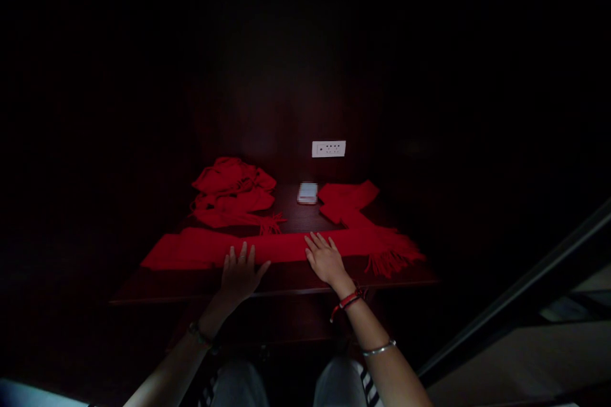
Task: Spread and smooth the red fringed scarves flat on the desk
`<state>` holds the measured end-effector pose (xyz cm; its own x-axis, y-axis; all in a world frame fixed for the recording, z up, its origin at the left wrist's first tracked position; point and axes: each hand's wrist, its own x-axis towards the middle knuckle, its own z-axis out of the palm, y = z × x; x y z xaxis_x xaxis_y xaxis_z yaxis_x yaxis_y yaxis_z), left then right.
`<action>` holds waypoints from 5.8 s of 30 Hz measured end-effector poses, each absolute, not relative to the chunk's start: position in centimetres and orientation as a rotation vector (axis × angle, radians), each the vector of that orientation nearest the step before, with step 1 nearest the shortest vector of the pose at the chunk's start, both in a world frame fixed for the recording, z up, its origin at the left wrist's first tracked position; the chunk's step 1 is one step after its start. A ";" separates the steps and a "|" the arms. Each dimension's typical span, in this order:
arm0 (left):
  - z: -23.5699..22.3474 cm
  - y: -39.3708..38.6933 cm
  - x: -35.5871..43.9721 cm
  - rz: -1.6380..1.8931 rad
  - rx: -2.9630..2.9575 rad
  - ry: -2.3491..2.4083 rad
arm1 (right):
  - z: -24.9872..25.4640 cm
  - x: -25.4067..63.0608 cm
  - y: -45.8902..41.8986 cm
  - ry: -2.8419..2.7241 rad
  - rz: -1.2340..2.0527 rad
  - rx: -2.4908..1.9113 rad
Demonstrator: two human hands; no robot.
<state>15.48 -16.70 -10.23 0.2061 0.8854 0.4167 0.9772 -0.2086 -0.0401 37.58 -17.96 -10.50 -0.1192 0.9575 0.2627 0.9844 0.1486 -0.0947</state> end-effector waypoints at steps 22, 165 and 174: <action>-11.3 -12.2 17.9 -0.612 -2.360 -1.508 | -10.0 35.8 -15.2 -2.230 0.051 -1.956; -4.1 -10.9 15.6 0.014 -2.839 -0.803 | -8.1 33.9 -18.0 -2.371 -0.664 -1.660; -4.1 -3.7 20.5 0.202 -3.249 -1.214 | -8.2 33.9 -18.7 -2.336 -0.589 -1.771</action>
